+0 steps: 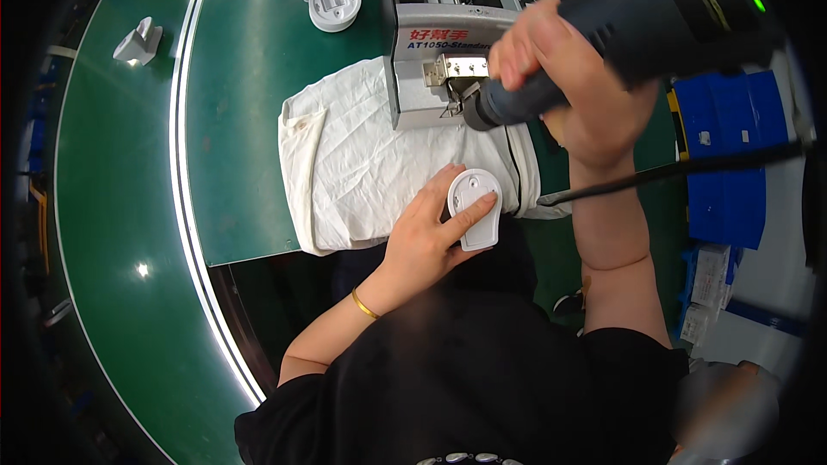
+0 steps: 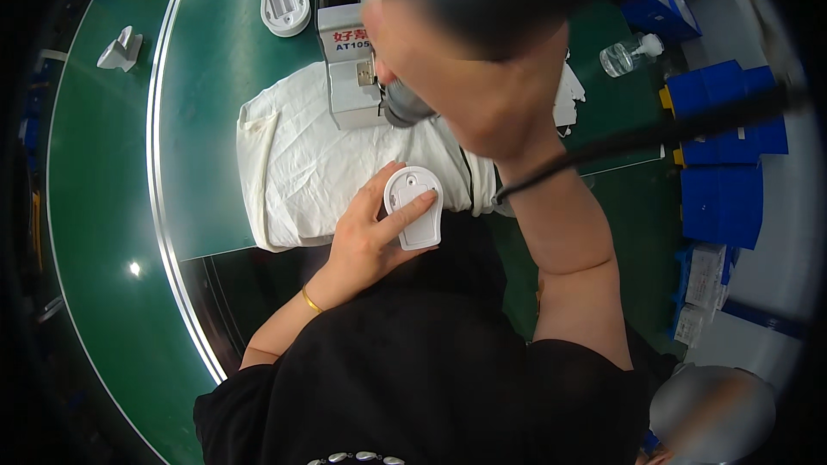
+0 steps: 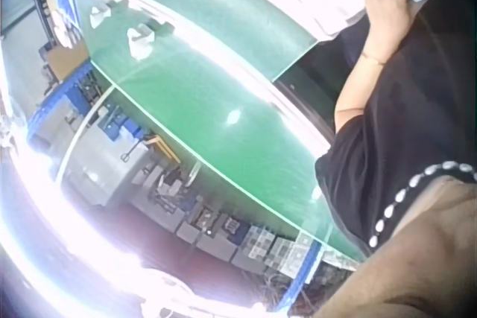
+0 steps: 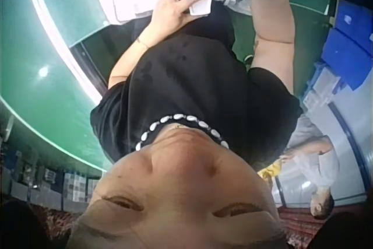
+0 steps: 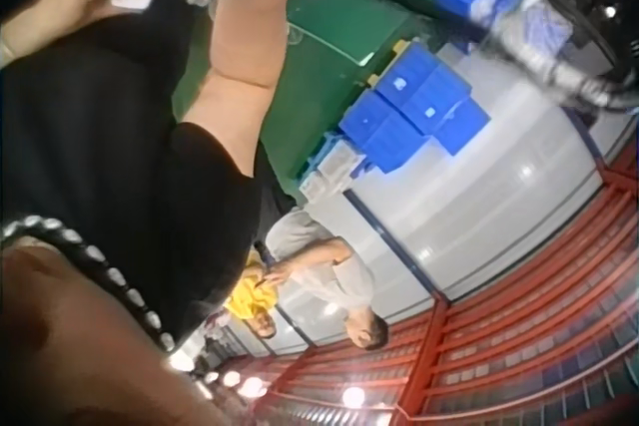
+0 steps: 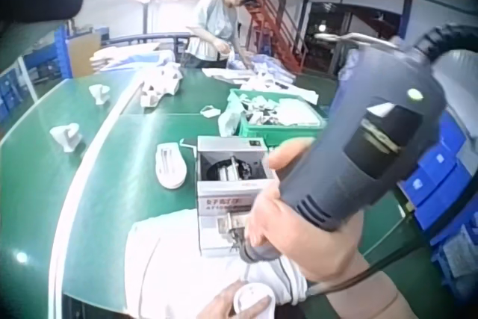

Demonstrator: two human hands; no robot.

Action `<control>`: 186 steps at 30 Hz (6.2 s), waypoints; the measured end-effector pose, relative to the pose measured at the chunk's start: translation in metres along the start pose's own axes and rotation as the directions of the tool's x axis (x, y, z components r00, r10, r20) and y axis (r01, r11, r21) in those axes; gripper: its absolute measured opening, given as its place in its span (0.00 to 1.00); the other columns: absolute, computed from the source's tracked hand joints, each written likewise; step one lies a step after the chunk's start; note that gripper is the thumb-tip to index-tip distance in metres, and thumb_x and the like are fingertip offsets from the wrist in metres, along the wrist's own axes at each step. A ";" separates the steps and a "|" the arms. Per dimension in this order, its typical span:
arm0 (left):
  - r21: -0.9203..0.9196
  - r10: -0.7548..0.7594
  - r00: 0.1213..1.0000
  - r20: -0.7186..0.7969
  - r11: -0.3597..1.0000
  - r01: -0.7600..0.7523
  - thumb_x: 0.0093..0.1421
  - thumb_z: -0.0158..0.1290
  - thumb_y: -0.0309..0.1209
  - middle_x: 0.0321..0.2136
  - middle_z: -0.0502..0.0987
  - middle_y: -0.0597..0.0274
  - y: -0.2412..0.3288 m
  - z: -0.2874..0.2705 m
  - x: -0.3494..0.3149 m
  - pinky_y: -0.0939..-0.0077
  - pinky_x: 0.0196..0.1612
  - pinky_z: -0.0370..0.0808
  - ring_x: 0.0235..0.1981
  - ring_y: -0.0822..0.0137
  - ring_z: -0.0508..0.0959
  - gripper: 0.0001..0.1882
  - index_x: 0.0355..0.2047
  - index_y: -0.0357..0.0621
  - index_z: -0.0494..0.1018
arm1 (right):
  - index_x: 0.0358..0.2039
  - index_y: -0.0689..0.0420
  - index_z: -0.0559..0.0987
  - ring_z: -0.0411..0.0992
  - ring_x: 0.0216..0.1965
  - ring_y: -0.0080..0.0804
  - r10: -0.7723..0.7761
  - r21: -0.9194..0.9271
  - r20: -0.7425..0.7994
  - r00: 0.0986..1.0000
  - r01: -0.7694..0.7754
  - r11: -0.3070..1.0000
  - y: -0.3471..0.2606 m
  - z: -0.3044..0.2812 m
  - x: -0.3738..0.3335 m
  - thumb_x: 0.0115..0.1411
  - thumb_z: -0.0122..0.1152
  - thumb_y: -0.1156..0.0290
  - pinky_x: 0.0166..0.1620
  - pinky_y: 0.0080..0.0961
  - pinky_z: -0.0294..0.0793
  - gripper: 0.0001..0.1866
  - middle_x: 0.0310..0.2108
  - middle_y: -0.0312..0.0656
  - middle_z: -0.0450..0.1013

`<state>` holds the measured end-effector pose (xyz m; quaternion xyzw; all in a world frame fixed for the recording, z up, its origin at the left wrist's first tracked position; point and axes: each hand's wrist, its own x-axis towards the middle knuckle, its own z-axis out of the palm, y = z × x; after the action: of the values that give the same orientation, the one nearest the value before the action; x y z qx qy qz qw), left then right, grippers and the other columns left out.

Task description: Assembling plastic housings for electronic devices using a screw dispenser and electric screwdriver on a production line.

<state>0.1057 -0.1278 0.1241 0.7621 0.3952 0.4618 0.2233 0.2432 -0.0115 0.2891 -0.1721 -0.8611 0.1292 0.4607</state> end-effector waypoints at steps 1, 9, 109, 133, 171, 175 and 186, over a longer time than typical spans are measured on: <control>-0.002 -0.004 1.000 0.001 1.000 0.004 0.37 0.73 0.30 0.57 0.68 0.43 -0.001 0.000 -0.001 0.62 0.50 0.76 0.53 0.46 0.74 0.38 0.53 0.59 0.77 | 0.52 0.62 0.68 0.72 0.26 0.28 0.202 0.322 -0.068 0.977 -0.170 0.931 -0.010 0.004 -0.002 0.58 0.58 0.77 0.36 0.31 0.75 0.20 0.27 0.41 0.71; -0.055 0.004 1.000 0.018 0.998 -0.003 0.38 0.71 0.28 0.57 0.67 0.43 0.001 -0.004 -0.002 0.59 0.55 0.74 0.56 0.43 0.72 0.39 0.55 0.57 0.75 | 0.56 0.54 0.60 0.68 0.25 0.29 0.500 0.372 -0.013 0.866 -0.459 0.806 -0.064 -0.009 -0.029 0.59 0.60 0.69 0.36 0.34 0.71 0.27 0.24 0.37 0.66; 0.727 0.013 0.729 -0.684 -0.065 0.683 0.54 0.66 0.42 0.61 0.66 0.44 -0.059 -0.292 -0.069 0.55 0.66 0.57 0.64 0.46 0.63 0.44 0.64 0.33 0.59 | 0.24 0.57 0.81 0.78 0.30 0.46 0.796 -0.683 -0.199 0.571 -0.663 0.305 0.076 -0.047 -0.145 0.50 0.66 0.67 0.36 0.39 0.77 0.07 0.27 0.46 0.78; 0.736 -0.356 0.919 0.169 0.665 0.122 0.60 0.54 0.54 0.65 0.61 0.47 -0.015 -0.058 0.043 0.50 0.69 0.47 0.69 0.49 0.56 0.39 0.59 0.33 0.65 | 0.34 0.61 0.81 0.78 0.34 0.49 0.885 -0.217 -0.121 0.450 -0.882 0.418 0.060 -0.025 -0.106 0.52 0.64 0.64 0.40 0.39 0.77 0.14 0.31 0.50 0.79; 0.730 -0.358 0.919 0.165 0.671 0.130 0.59 0.56 0.52 0.65 0.61 0.47 -0.004 -0.061 0.044 0.51 0.69 0.48 0.68 0.48 0.57 0.39 0.59 0.33 0.64 | 0.40 0.55 0.80 0.77 0.28 0.43 0.802 -0.386 -0.246 0.545 -0.814 0.435 0.029 -0.034 -0.125 0.50 0.67 0.64 0.33 0.35 0.76 0.17 0.26 0.42 0.77; 0.730 -0.356 0.919 0.173 0.672 0.123 0.58 0.56 0.52 0.65 0.60 0.46 -0.004 -0.061 0.045 0.51 0.69 0.48 0.68 0.48 0.57 0.39 0.59 0.33 0.64 | 0.39 0.56 0.81 0.77 0.32 0.45 0.815 -0.370 -0.144 0.561 -0.794 0.482 0.029 -0.020 -0.121 0.51 0.66 0.64 0.37 0.38 0.76 0.15 0.29 0.44 0.78; 0.718 -0.344 0.922 0.179 0.686 0.117 0.58 0.57 0.51 0.66 0.59 0.45 -0.006 -0.061 0.045 0.50 0.69 0.48 0.68 0.46 0.57 0.38 0.58 0.33 0.65 | 0.44 0.57 0.80 0.72 0.45 0.47 0.620 -0.484 -0.164 0.768 -0.610 0.627 0.055 -0.005 -0.150 0.54 0.67 0.63 0.48 0.39 0.73 0.18 0.44 0.45 0.72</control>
<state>0.0620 -0.0895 0.1727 0.7936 0.5942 0.1262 0.0351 0.3351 -0.0236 0.1584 -0.5695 -0.7566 0.0468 0.3179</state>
